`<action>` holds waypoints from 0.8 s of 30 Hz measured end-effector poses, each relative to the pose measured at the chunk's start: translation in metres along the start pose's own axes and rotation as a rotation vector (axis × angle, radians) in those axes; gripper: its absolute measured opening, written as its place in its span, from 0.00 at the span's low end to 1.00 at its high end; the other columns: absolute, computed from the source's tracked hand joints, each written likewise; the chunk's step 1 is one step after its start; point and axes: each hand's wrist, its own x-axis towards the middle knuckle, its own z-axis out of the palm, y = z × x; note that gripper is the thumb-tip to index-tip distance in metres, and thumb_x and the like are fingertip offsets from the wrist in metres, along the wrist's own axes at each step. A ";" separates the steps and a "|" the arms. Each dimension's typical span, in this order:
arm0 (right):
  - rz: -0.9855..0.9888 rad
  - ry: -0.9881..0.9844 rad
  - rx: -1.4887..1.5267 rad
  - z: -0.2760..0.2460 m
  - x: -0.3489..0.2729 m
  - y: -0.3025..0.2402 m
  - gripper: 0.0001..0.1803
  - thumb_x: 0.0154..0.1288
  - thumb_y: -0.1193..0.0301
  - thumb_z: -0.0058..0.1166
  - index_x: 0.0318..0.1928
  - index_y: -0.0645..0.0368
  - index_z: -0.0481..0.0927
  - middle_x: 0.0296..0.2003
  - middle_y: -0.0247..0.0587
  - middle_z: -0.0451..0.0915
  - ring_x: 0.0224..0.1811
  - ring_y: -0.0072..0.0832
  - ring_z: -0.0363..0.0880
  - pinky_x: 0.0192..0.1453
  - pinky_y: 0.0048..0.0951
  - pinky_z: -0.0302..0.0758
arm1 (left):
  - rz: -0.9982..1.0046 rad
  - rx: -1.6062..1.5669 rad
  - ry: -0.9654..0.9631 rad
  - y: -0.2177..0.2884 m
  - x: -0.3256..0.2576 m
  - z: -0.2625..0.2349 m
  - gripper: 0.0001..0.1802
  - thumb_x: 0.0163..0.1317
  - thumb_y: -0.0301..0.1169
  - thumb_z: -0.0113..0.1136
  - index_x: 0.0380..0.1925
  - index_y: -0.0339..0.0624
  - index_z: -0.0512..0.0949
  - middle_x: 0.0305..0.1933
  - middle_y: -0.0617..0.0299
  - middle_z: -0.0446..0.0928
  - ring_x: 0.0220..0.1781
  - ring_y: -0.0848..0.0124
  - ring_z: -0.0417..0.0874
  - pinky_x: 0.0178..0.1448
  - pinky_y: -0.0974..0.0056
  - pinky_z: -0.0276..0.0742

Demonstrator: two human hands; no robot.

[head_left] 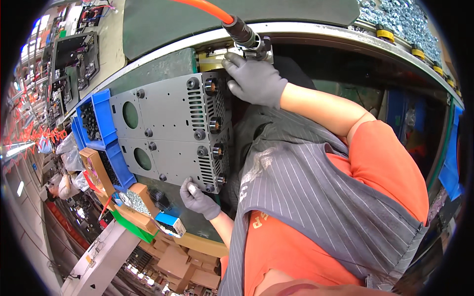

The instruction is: The person assembles an electronic device on a workbench. They place a metal chassis on the table, install a cooling fan, and secure it with screws using a pneumatic screwdriver. They then attach a metal cover plate, fastening it with multiple screws. Finally, they install a second fan and secure it with screws.

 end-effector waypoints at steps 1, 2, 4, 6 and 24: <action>-0.033 0.033 -0.018 0.004 0.000 0.004 0.29 0.62 0.62 0.49 0.59 0.69 0.70 0.58 0.53 0.70 0.45 0.44 0.81 0.49 0.43 0.79 | -0.004 0.003 0.003 0.002 0.000 0.001 0.17 0.68 0.39 0.55 0.40 0.32 0.79 0.31 0.67 0.73 0.31 0.79 0.68 0.38 0.73 0.68; -0.066 0.067 -0.036 0.010 0.001 0.006 0.29 0.62 0.62 0.50 0.58 0.70 0.70 0.57 0.53 0.71 0.45 0.44 0.81 0.49 0.43 0.79 | -0.009 0.006 0.007 0.003 0.000 0.001 0.17 0.68 0.39 0.55 0.40 0.32 0.79 0.31 0.67 0.73 0.31 0.80 0.68 0.39 0.73 0.68; -0.063 0.046 -0.061 0.013 0.004 0.005 0.28 0.62 0.62 0.50 0.58 0.67 0.70 0.57 0.51 0.71 0.43 0.45 0.81 0.46 0.43 0.80 | -0.016 0.006 0.004 0.002 0.000 0.000 0.17 0.68 0.38 0.56 0.40 0.32 0.79 0.32 0.67 0.73 0.32 0.80 0.69 0.39 0.74 0.68; -0.048 0.022 -0.089 0.013 0.008 0.000 0.28 0.62 0.61 0.50 0.58 0.67 0.70 0.57 0.49 0.70 0.42 0.46 0.80 0.45 0.43 0.81 | -0.009 0.003 0.002 0.002 0.000 0.000 0.17 0.68 0.38 0.56 0.40 0.33 0.79 0.32 0.67 0.74 0.32 0.80 0.69 0.39 0.74 0.69; -0.461 0.317 0.292 -0.028 0.004 -0.068 0.16 0.55 0.72 0.59 0.46 0.57 0.79 0.42 0.46 0.79 0.41 0.39 0.80 0.42 0.34 0.77 | 0.111 0.151 0.004 0.009 0.007 -0.006 0.08 0.62 0.32 0.60 0.35 0.40 0.82 0.33 0.58 0.81 0.36 0.65 0.82 0.43 0.64 0.76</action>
